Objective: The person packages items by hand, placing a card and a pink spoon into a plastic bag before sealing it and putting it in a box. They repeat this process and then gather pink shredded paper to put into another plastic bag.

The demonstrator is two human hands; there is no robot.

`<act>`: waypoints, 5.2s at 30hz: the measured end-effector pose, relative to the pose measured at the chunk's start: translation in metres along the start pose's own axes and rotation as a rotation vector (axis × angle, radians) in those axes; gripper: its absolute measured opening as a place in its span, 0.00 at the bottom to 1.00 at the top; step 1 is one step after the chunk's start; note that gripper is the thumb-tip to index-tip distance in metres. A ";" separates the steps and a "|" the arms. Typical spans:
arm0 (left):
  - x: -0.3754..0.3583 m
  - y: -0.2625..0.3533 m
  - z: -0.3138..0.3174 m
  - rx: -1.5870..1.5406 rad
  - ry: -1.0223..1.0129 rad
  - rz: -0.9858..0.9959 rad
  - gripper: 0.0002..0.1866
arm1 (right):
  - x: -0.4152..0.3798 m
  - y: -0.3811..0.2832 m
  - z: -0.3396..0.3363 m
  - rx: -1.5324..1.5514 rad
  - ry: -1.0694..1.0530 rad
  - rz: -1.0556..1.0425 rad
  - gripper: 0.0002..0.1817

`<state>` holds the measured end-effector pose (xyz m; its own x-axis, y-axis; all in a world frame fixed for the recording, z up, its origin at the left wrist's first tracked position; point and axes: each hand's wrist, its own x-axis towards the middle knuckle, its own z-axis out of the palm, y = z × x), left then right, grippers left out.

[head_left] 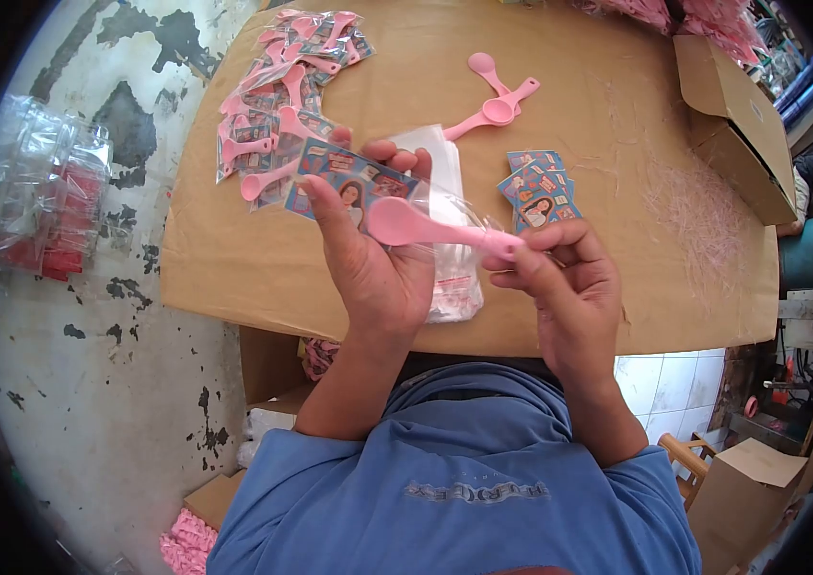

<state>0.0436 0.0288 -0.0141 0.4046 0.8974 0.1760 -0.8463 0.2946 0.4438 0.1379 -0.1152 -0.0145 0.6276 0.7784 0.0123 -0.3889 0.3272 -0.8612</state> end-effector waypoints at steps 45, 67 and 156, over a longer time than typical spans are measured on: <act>-0.016 -0.004 0.017 0.343 -0.156 -0.552 0.35 | 0.016 -0.038 -0.035 -0.645 -0.195 -0.651 0.17; -0.039 -0.001 0.015 1.024 -0.449 -0.268 0.32 | 0.037 -0.021 -0.008 -1.231 0.107 -0.999 0.18; 0.047 0.103 -0.037 1.753 -0.172 0.618 0.19 | 0.030 -0.024 -0.027 -0.992 -0.126 -0.427 0.13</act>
<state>-0.0377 0.1137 0.0070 0.3390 0.6600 0.6704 0.3612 -0.7493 0.5550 0.1843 -0.1141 -0.0068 0.4858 0.7713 0.4112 0.5985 0.0492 -0.7996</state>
